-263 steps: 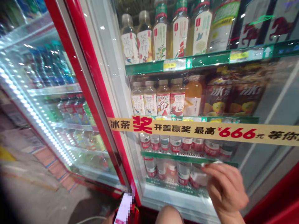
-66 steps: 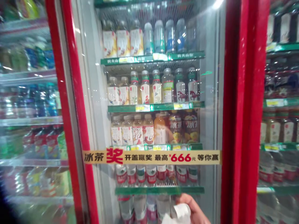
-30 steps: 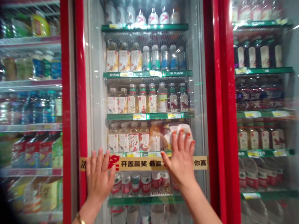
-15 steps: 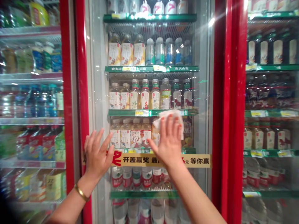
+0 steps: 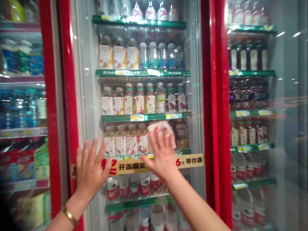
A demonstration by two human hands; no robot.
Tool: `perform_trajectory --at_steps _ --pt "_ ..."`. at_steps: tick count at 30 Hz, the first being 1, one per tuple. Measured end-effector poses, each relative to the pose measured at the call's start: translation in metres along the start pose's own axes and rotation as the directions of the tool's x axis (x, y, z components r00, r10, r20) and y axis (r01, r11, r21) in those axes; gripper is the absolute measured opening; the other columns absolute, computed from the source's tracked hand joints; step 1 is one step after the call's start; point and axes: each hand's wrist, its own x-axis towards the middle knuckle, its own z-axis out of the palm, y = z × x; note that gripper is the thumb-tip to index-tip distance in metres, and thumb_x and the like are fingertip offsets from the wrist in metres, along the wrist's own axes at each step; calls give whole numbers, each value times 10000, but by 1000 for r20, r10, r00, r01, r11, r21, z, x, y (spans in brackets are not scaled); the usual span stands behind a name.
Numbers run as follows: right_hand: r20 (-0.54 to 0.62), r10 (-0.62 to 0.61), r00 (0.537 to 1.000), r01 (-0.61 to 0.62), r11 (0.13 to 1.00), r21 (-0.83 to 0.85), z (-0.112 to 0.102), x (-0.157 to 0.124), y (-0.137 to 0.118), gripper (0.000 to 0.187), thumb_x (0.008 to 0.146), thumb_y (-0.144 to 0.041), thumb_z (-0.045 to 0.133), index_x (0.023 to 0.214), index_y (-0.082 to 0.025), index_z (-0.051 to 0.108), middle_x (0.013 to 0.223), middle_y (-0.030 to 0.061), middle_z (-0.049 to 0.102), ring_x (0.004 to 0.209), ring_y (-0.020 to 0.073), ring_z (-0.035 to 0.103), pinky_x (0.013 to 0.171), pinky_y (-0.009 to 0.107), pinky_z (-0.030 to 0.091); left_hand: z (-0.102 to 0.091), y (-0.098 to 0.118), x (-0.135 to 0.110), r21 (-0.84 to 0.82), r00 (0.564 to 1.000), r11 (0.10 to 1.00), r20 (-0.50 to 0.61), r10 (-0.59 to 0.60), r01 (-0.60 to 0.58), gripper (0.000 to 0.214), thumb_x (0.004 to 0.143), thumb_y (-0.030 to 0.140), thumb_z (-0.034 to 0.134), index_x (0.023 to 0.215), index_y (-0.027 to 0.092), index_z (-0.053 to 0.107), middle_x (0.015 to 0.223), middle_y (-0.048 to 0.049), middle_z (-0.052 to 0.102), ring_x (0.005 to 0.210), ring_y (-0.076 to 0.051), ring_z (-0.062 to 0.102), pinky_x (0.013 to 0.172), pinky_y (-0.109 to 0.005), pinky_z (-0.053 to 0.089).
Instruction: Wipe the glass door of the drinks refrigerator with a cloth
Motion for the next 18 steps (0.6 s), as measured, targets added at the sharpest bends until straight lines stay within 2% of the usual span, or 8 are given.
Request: perform_trajectory --at_steps 2,4,7,10,12,14,16,18 --pt "106 -378 920 375 926 50 9 -34 -16 980 991 -887 360 1777 -339 156 1839 -84 177 1715 295 223 1328 480 426 1 0 0 -16 1000 1000 -3 2 -2 844 1008 353 646 1747 363 237 1840 -58 218 1728 -343 165 1417 -647 149" --pt "137 -400 906 400 916 31 11 -63 0 984 972 -889 424 1769 -354 201 1810 -84 286 1689 289 304 1305 460 460 3 0 0 -35 1000 999 -16 -8 8 831 1010 367 632 1743 388 240 1842 -36 215 1722 -359 188 1411 -667 156" --pt "-1 88 996 -88 993 -73 2 -70 52 846 1085 -604 460 1780 -316 74 1855 59 129 1715 396 181 1327 686 341 4 3 -1 -54 999 998 -34 -26 24 817 1021 399 610 1741 418 224 1851 7 189 1719 -369 199 1407 -686 152" --pt "-148 399 905 -406 914 -14 6 -61 56 822 1111 -470 404 1775 -281 -42 1857 111 -48 1718 456 14 1263 858 259 2 4 -1 -21 1000 999 -9 -28 28 843 1020 381 634 1748 388 209 1859 -6 162 1718 -381 187 1408 -681 151" --pt "-110 296 949 -299 954 -12 22 -74 19 876 1078 -526 457 1785 -256 16 1858 101 60 1725 431 5 1302 827 243 2 3 -1 -1 1000 1000 8 -25 25 856 1016 364 648 1751 364 211 1859 -27 165 1718 -383 183 1412 -665 145" --pt "-4 -58 998 58 998 -40 38 -107 -25 900 1014 -681 490 1778 -298 209 1827 -12 257 1740 324 13 1399 632 257 1 2 -2 2 1000 1000 8 -16 16 863 1011 362 653 1753 358 211 1856 -36 177 1724 -366 170 1421 -641 129" --pt "40 -371 928 373 927 -46 46 -144 -46 887 931 -857 460 1701 -422 412 1760 -171 371 1741 210 -2 1424 420 270 1 1 -2 1 1000 1000 3 -6 6 875 1004 365 660 1755 354 211 1854 -43 181 1732 -343 147 1429 -616 111" --pt "56 -338 940 340 939 -43 44 -164 -30 855 926 -837 514 1686 -457 424 1764 -182 356 1741 226 12 1434 448 246 0 1 -2 3 1000 1000 11 1 -1 883 1000 368 663 1756 347 209 1854 -46 174 1738 -323 124 1434 -602 98"
